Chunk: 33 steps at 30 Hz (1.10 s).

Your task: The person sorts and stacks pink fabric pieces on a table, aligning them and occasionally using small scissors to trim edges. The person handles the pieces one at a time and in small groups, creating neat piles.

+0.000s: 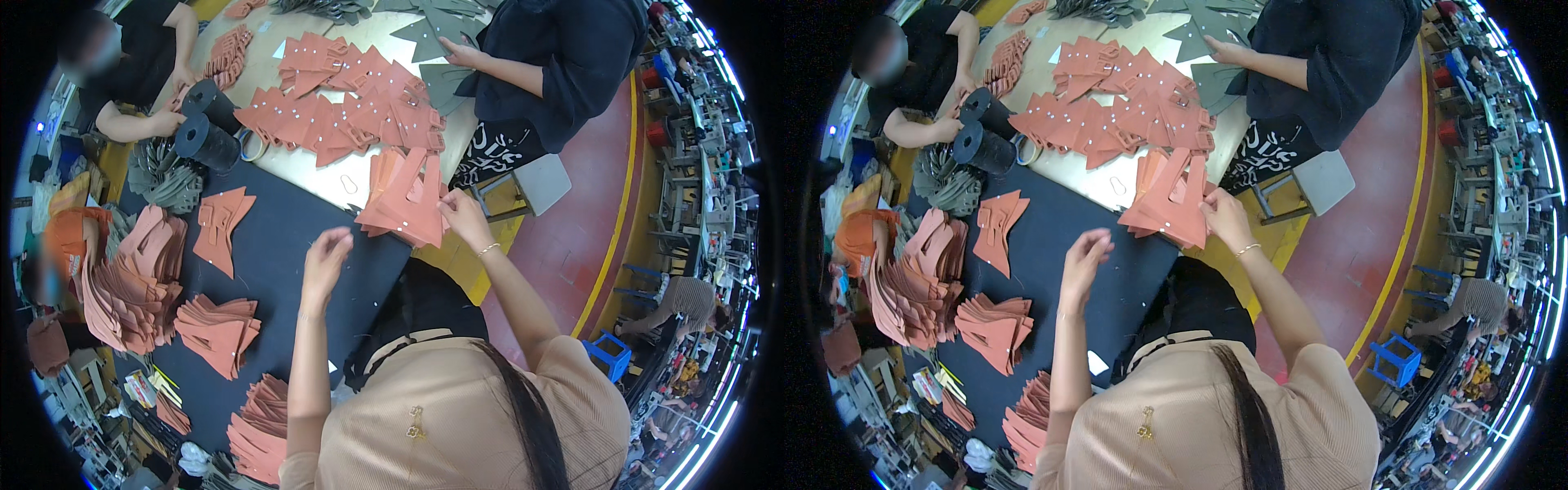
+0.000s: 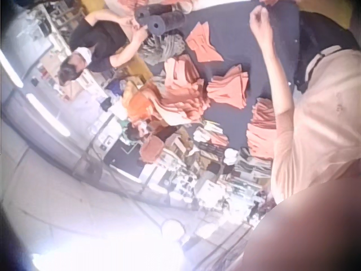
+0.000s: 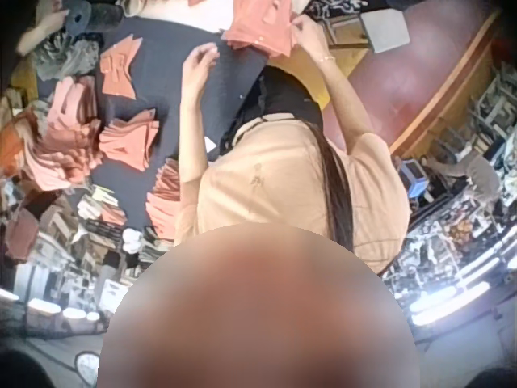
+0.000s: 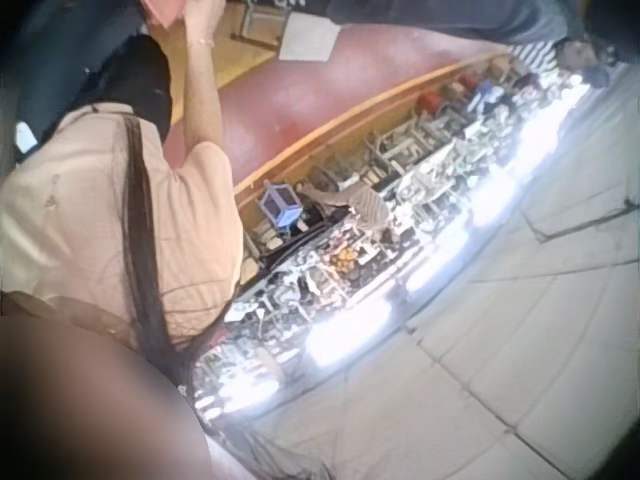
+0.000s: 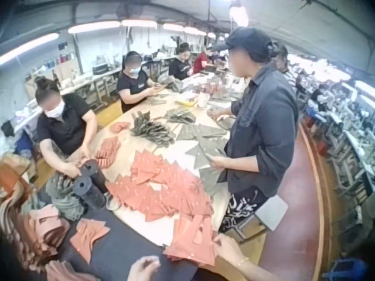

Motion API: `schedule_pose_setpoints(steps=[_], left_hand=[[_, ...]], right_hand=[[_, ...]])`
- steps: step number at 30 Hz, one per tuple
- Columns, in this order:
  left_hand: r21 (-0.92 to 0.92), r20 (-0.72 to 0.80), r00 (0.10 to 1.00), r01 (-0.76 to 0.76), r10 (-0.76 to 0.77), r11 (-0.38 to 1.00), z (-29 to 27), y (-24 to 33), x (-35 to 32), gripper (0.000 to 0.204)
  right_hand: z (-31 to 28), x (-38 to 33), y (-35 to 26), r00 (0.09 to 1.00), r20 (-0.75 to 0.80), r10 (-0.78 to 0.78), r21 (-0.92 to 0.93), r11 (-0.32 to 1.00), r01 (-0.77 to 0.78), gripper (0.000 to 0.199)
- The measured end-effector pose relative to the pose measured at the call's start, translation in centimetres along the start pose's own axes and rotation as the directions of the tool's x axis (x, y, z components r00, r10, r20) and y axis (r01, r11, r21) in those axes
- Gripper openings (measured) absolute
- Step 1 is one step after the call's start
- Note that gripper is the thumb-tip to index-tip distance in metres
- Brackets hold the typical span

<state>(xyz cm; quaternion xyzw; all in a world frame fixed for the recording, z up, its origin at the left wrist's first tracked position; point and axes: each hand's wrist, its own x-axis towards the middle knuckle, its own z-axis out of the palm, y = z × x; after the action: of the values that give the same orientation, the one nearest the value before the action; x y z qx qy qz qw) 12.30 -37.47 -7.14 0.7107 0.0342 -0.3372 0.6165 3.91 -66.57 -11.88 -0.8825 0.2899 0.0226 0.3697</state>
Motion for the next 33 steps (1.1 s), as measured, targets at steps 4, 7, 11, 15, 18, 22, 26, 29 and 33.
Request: schedule_pose_setpoints(steps=[4, 7, 11, 15, 18, 22, 26, 29, 33], left_hand=[[0.281, -0.108, 0.977, -0.145, 0.181, 0.949, 3.0, -2.1, 4.9, 0.032], [0.433, -0.170, 0.965, -0.109, 0.200, 0.895, 3.9, -2.9, 6.5, 0.035], [0.369, -0.155, 0.978, -0.077, 0.143, 0.926, 4.0, -3.1, 7.0, 0.034], [0.287, -0.135, 0.989, -0.017, 0.058, 0.958, 4.1, -2.8, 6.6, 0.032], [0.232, -0.146, 0.988, -0.018, 0.054, 0.972, 4.6, -2.3, 6.1, 0.027], [0.105, -0.093, 0.995, 0.047, -0.037, 0.993, 4.9, -1.6, 5.4, 0.018], [0.043, -0.015, 0.989, 0.149, -0.148, 0.988, 3.2, -0.9, 3.8, 0.013], [-0.135, -0.003, 0.993, 0.115, -0.116, 0.984, 0.2, -0.8, 0.6, 0.016], [-0.415, -0.046, 0.999, -0.009, -0.011, 0.910, -4.4, -1.6, -5.5, 0.019]], right_hand=[[2.8, 0.1, 1.0, 0.986, -0.157, 0.056, -0.008, 0.998, -0.058, 0.035], [3.3, 1.2, 1.3, 0.990, -0.106, 0.090, 0.014, 0.996, -0.089, 0.037], [2.9, 1.8, 1.1, 0.993, -0.084, 0.086, 0.110, 0.991, -0.077, 0.033], [1.9, 1.2, 0.3, 0.996, -0.093, 0.005, 0.140, 0.990, 0.008, 0.028], [1.3, 0.4, -0.6, 0.997, -0.056, -0.055, 0.206, 0.976, 0.065, 0.032], [1.2, -0.8, -2.3, 0.996, 0.025, -0.082, 0.342, 0.937, 0.068, 0.044], [0.8, -0.7, -4.5, 0.969, 0.016, -0.246, 0.433, 0.875, 0.214, 0.045], [0.2, -0.8, -6.6, 0.953, 0.089, -0.290, 0.611, 0.771, 0.178, 0.043], [2.2, -1.2, -10.3, 0.859, 0.153, -0.488, 0.737, 0.636, 0.230, 0.042]])
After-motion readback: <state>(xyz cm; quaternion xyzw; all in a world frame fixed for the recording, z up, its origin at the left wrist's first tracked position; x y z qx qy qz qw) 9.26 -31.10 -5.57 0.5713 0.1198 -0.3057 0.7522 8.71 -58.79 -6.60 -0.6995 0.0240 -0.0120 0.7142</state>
